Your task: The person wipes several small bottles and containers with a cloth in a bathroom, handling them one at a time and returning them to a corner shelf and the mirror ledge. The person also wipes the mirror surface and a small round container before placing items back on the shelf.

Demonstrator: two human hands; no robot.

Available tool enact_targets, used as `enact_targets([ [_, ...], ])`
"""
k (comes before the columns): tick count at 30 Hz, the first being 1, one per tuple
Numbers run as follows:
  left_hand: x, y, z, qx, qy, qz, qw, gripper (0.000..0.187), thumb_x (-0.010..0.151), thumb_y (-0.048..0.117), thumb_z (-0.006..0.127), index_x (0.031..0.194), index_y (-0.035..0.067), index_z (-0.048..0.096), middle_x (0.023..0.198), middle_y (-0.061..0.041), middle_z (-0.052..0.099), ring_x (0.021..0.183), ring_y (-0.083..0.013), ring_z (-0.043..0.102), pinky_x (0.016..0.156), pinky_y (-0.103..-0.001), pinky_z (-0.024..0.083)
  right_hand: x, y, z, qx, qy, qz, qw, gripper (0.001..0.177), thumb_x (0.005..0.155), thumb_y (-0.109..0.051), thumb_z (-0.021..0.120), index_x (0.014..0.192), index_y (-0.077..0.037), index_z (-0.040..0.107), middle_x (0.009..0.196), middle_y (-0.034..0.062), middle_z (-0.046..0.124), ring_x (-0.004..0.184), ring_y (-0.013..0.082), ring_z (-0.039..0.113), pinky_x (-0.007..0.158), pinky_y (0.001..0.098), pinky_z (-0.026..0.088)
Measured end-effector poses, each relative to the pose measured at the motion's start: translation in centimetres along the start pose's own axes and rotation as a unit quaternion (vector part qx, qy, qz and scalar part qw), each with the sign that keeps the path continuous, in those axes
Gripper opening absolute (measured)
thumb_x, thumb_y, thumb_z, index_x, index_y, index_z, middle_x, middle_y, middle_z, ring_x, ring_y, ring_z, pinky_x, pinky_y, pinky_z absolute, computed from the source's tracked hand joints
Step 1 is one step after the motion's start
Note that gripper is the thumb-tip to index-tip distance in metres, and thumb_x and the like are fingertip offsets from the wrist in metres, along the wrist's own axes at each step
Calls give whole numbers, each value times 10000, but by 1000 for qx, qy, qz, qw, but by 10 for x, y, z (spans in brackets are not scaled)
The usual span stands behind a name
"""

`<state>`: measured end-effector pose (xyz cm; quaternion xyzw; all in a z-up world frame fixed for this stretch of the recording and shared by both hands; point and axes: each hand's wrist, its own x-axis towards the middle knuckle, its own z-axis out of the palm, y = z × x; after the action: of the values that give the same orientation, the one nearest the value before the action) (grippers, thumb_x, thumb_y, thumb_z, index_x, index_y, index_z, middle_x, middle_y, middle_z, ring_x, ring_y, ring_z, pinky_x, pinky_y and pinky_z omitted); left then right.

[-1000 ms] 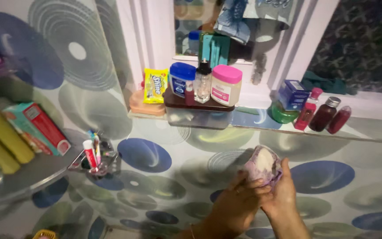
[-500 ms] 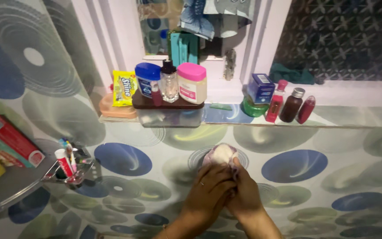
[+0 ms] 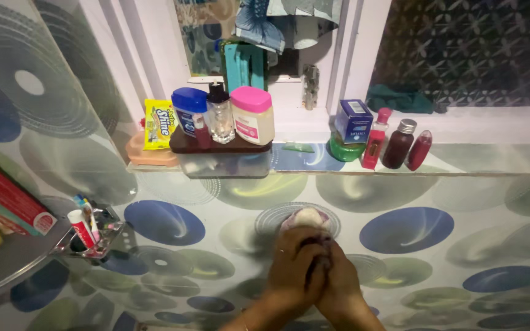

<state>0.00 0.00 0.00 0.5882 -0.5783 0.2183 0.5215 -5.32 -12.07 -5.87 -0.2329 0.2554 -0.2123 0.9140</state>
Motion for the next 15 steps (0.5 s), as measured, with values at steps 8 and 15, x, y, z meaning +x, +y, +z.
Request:
enact_targets([
  [8,23,-13,10,0,-73,63,995,214,918,116,745,1093,46,645,1232,-116,626,1202,-319,594,1113,-476,456,4,-33,8,34,-76,38,996,401,990,-497,482,1015,-145,673,895,20,695,773,160,675,675,321,562],
  [15,35,-21,23,16,-74,61,995,251,837,158,772,1039,59,659,1155,-98,666,1140,-303,644,1131,-489,461,22,-40,10,155,-165,61,972,466,1018,-532,519,1066,-96,675,954,37,705,843,171,684,768,317,568],
])
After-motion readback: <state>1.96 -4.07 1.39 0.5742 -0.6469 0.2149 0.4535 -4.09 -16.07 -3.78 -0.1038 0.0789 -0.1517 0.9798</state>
